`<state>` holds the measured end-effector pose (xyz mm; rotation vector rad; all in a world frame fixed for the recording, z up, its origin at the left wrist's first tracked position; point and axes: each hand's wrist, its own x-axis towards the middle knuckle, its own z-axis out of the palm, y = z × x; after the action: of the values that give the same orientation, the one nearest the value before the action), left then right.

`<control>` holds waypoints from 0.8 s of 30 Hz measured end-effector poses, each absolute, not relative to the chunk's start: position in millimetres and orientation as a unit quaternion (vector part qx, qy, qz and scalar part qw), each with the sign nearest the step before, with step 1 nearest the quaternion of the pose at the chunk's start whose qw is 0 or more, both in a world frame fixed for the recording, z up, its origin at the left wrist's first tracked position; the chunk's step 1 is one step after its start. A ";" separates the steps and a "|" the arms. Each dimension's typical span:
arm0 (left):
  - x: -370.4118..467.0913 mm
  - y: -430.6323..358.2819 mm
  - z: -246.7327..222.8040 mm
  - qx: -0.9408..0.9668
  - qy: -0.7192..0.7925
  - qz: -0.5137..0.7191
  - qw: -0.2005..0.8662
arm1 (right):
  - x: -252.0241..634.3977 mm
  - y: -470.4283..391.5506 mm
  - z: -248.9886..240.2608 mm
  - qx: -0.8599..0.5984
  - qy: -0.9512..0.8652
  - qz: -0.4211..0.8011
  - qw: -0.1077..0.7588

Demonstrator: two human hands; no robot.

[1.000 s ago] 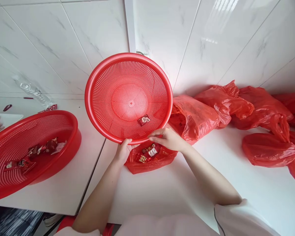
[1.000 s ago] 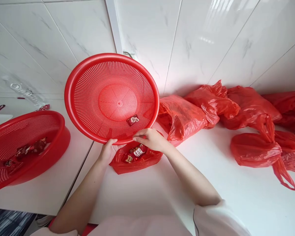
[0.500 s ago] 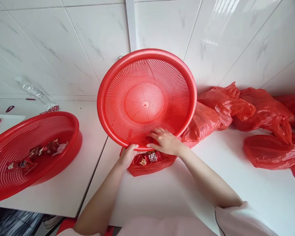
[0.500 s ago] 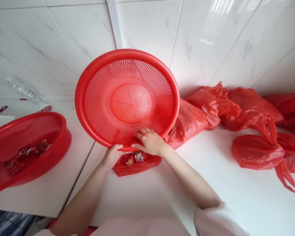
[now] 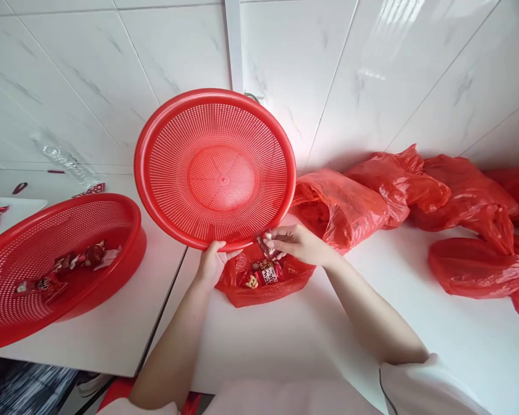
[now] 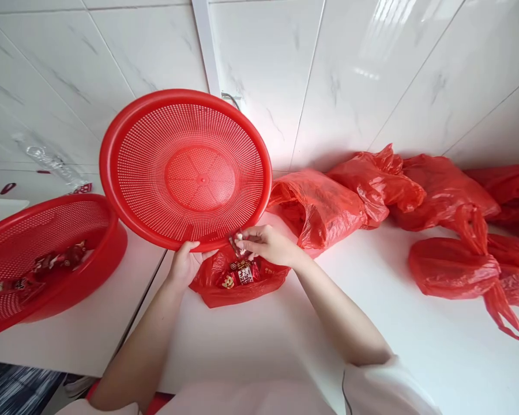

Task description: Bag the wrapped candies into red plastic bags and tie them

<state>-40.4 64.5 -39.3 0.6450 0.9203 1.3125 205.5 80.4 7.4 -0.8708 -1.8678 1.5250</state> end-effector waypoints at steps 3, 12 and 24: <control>-43.8 65.8 -36.2 0.270 0.392 0.605 0.638 | 207.4 76.0 12.2 -0.349 -0.789 0.444 0.243; -46.3 55.6 -16.7 0.297 0.377 0.567 0.669 | 197.5 75.7 1.6 -0.457 -0.775 0.206 0.385; -147.0 7.3 54.9 0.552 0.784 0.269 -0.093 | 221.5 86.1 8.4 -0.479 -0.596 0.116 0.634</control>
<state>-147.0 7.3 54.9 1.8461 2.6190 0.8997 221.5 86.1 8.4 -1.0955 -1.3632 0.2652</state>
